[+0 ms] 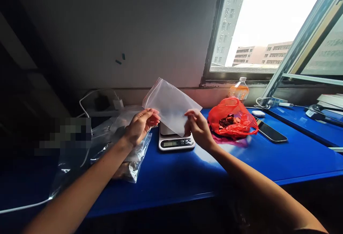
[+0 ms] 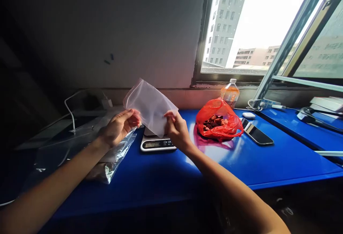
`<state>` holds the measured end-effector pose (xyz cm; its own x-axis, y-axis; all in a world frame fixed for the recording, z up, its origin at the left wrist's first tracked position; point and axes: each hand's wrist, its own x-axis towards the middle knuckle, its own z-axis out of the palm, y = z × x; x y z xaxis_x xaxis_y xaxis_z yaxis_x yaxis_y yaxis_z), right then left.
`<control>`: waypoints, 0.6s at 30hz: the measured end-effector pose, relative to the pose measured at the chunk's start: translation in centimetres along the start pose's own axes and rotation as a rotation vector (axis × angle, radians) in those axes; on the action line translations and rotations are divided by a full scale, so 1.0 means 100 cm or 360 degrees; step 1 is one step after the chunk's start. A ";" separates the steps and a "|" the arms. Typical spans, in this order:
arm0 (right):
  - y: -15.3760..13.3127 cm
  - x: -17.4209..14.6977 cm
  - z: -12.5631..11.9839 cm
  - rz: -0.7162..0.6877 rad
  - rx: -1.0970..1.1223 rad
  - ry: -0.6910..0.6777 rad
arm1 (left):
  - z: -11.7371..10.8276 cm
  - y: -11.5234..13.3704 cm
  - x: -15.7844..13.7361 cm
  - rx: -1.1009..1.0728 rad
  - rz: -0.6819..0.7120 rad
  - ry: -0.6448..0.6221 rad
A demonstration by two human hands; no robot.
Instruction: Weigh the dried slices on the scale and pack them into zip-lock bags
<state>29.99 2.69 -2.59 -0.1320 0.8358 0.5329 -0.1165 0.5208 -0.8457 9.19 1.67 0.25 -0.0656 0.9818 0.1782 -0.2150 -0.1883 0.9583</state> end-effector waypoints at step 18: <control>-0.037 0.006 -0.046 0.0363 0.0137 -0.0739 | -0.011 -0.006 -0.007 0.0350 0.0440 0.0001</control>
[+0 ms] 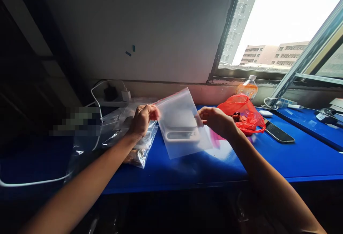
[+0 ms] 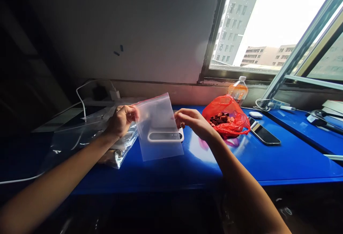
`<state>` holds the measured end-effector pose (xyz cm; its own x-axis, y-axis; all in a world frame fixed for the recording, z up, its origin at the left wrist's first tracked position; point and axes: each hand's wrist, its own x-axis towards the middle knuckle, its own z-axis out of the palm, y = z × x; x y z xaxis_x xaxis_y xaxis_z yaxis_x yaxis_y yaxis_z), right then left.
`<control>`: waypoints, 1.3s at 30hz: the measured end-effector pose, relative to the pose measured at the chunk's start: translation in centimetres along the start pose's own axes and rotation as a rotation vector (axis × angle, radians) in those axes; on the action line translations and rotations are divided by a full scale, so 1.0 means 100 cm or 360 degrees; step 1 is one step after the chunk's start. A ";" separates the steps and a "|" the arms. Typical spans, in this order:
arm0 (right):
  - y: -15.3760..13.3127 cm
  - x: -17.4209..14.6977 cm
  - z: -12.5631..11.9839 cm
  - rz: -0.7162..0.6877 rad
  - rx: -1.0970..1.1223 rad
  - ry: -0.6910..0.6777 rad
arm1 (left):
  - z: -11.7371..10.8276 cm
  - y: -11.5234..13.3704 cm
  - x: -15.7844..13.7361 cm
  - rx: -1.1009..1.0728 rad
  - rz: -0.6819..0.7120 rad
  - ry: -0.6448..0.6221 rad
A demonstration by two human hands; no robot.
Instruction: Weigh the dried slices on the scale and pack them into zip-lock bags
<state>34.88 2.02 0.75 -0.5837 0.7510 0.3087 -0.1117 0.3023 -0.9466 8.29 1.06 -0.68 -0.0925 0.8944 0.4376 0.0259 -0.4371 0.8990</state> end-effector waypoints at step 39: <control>0.039 0.005 0.048 -0.0323 -0.1119 0.0126 | 0.037 0.002 -0.037 0.1345 0.0431 -0.0891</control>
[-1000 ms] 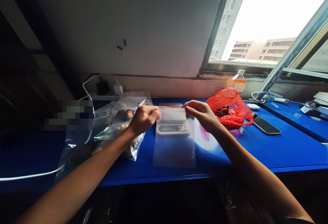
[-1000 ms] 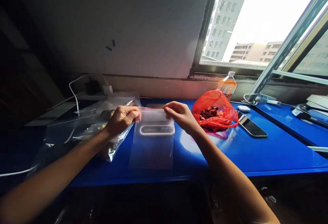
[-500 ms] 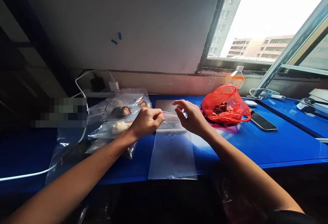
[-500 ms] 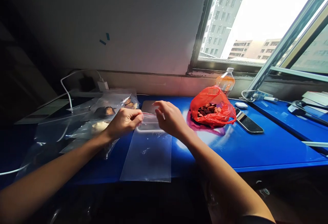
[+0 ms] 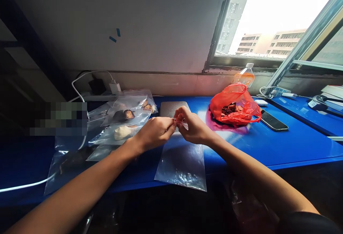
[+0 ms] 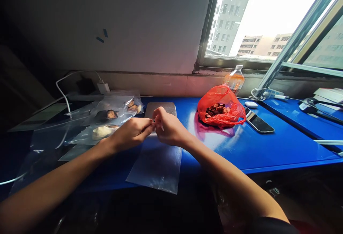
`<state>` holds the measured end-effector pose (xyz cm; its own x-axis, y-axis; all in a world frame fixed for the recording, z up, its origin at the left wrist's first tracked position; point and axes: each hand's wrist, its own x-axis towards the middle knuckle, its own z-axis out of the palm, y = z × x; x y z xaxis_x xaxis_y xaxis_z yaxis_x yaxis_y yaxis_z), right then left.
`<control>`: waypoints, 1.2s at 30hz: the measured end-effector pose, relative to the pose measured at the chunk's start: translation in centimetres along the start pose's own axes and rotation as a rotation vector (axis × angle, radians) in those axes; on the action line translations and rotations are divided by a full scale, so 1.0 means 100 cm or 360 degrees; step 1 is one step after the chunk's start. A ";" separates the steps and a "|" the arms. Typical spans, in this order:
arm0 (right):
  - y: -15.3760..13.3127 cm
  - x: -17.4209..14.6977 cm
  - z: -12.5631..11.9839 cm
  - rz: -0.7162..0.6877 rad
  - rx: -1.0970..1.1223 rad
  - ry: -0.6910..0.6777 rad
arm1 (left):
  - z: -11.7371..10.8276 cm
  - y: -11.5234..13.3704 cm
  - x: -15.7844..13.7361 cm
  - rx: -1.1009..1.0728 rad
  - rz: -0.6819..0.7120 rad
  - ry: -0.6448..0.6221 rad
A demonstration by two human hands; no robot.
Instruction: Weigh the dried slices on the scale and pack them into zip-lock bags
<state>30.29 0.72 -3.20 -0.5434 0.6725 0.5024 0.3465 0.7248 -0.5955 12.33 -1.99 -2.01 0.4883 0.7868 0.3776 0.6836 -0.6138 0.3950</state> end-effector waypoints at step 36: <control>0.014 0.010 -0.061 0.0015 0.0460 0.0323 | -0.040 -0.012 0.002 -0.0789 -0.0153 0.0753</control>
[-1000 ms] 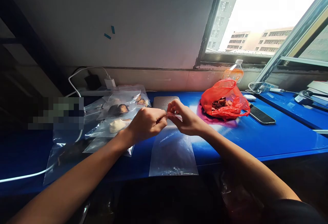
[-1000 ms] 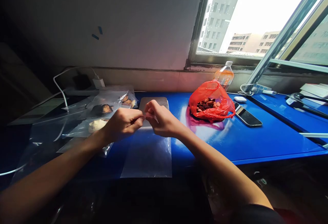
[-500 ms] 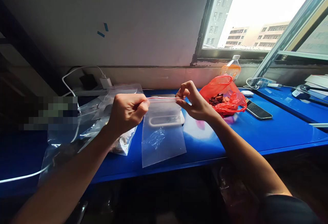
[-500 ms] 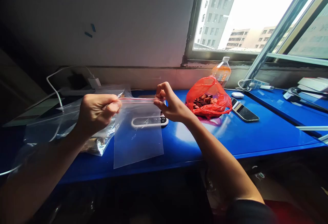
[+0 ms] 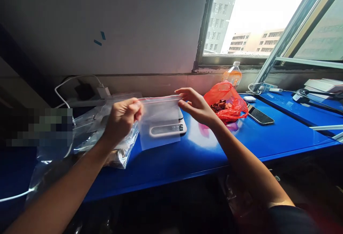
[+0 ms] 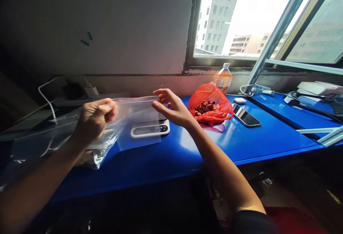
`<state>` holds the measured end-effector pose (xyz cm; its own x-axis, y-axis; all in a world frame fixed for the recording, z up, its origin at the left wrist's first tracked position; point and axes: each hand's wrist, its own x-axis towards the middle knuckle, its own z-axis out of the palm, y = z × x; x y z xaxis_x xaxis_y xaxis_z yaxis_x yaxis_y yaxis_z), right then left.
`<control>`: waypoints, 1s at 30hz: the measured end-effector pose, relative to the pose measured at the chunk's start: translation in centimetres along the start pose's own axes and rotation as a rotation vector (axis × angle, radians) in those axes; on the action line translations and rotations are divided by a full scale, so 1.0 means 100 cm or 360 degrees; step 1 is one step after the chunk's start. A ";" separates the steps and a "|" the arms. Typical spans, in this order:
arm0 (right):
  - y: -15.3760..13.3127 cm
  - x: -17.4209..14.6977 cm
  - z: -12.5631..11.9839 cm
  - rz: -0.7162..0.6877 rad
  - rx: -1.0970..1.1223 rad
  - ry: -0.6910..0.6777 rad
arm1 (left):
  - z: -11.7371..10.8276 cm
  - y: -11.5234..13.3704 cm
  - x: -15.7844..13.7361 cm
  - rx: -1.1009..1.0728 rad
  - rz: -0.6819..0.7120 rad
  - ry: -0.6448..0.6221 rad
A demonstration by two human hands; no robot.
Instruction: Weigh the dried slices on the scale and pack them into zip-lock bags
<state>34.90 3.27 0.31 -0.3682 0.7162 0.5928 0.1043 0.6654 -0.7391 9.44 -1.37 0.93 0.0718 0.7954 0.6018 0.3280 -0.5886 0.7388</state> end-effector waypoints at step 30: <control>0.071 0.001 -0.059 0.1084 -0.1757 0.0074 | -0.071 -0.060 0.020 0.1773 -0.0592 0.0033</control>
<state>41.07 9.32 -3.01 0.0899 0.9688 0.2311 0.9665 -0.0288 -0.2552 0.94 2.72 -0.17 -0.2138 0.8833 0.4173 0.9693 0.1387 0.2031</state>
